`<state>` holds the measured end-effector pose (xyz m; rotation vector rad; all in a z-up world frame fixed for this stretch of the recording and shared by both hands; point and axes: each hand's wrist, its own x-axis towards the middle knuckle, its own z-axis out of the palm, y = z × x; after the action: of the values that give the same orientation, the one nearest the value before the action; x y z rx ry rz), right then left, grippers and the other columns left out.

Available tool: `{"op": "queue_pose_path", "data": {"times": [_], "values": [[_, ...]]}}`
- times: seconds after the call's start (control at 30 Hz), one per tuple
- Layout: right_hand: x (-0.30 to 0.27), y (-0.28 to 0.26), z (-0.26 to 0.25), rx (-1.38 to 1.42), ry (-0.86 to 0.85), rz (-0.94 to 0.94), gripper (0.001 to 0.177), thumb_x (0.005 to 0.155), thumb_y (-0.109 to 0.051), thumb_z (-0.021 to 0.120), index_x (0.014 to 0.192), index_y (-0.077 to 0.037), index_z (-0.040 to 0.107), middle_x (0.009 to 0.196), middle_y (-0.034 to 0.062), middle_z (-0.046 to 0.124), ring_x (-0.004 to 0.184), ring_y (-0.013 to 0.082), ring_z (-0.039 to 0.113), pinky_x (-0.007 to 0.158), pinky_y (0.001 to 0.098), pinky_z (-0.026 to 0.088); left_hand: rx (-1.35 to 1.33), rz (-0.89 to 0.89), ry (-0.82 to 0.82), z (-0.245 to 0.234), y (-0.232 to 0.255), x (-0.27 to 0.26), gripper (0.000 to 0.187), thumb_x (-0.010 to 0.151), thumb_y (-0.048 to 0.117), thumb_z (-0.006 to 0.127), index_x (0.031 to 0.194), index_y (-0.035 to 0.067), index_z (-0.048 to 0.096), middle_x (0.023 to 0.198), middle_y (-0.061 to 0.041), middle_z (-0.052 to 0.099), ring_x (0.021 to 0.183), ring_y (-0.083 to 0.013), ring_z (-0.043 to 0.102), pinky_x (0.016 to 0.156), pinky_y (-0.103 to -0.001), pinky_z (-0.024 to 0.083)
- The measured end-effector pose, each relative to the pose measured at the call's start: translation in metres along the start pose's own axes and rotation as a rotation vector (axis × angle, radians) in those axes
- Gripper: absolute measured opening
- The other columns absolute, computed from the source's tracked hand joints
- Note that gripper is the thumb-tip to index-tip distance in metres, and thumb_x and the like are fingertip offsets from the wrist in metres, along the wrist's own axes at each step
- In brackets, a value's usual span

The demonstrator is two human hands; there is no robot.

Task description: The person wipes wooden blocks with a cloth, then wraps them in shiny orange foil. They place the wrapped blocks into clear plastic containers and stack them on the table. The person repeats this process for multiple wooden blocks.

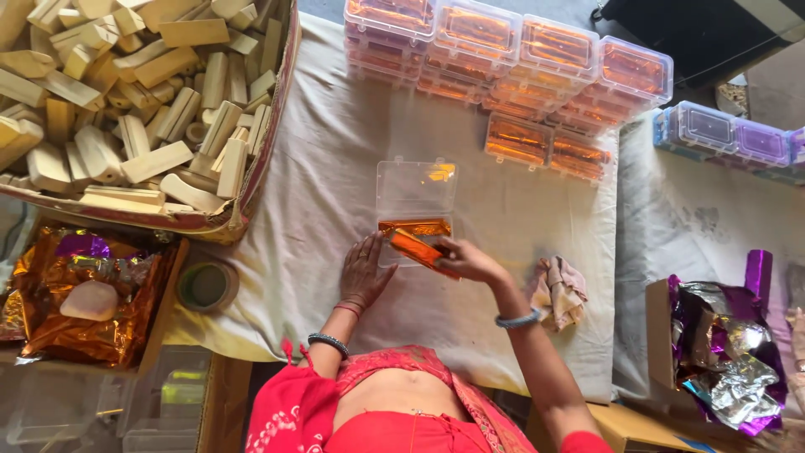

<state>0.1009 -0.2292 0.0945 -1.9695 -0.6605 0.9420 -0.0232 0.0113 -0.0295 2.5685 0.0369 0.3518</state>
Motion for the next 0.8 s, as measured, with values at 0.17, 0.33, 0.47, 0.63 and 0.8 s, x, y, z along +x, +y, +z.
{"op": "queue_pose_path", "data": {"times": [0.17, 0.33, 0.47, 0.63, 0.8], "values": [[0.053, 0.046, 0.028, -0.723, 0.104, -0.005, 0.020, 0.094, -0.016, 0.066, 0.112, -0.008, 0.066, 0.106, 0.0117, 0.069, 0.100, 0.0325, 0.064, 0.084, 0.0455, 0.052, 0.015, -0.014, -0.034, 0.007, -0.005, 0.000, 0.087, 0.094, 0.061, 0.055, 0.159, 0.009, 0.031, 0.156, -0.009, 0.044, 0.143, -0.0264, 0.041, 0.122, -0.045, 0.026], [0.054, 0.033, 0.046, -0.911, 0.236, -0.116, 0.016, 0.093, -0.016, 0.065, 0.107, -0.010, 0.068, 0.110, 0.0078, 0.067, 0.111, 0.0306, 0.061, 0.087, 0.0466, 0.051, -0.038, -0.060, -0.055, -0.002, 0.000, 0.001, 0.087, 0.092, 0.061, 0.056, 0.159, 0.012, 0.031, 0.155, -0.009, 0.043, 0.143, -0.0267, 0.041, 0.122, -0.045, 0.025], [0.050, 0.028, 0.053, -0.922, 0.361, -0.080, 0.021, 0.089, -0.014, 0.067, 0.110, -0.013, 0.070, 0.111, 0.0058, 0.066, 0.111, 0.0283, 0.061, 0.086, 0.0462, 0.049, -0.007, -0.048, -0.052, -0.007, 0.008, 0.004, 0.073, 0.095, 0.055, 0.056, 0.158, 0.021, 0.038, 0.157, -0.008, 0.040, 0.141, -0.0294, 0.041, 0.120, -0.048, 0.027], [0.046, 0.036, 0.058, -0.914, 0.413, -0.038, 0.028, 0.087, -0.013, 0.069, 0.115, -0.014, 0.071, 0.112, 0.0058, 0.066, 0.111, 0.0284, 0.061, 0.087, 0.0459, 0.049, -0.036, -0.118, -0.035, -0.001, 0.016, 0.012, 0.061, 0.094, 0.046, 0.063, 0.148, 0.021, 0.051, 0.157, -0.008, 0.039, 0.138, -0.0311, 0.043, 0.118, -0.050, 0.029], [0.027, 0.026, 0.044, -0.717, 0.490, -0.119, 0.047, 0.080, -0.007, 0.073, 0.126, -0.007, 0.067, 0.125, 0.0117, 0.064, 0.116, 0.0330, 0.059, 0.095, 0.0461, 0.049, -0.049, -0.193, -0.058, 0.000, 0.021, 0.019, 0.042, 0.093, 0.034, 0.065, 0.131, 0.015, 0.061, 0.158, -0.007, 0.039, 0.138, -0.0290, 0.044, 0.117, -0.051, 0.031]]}}
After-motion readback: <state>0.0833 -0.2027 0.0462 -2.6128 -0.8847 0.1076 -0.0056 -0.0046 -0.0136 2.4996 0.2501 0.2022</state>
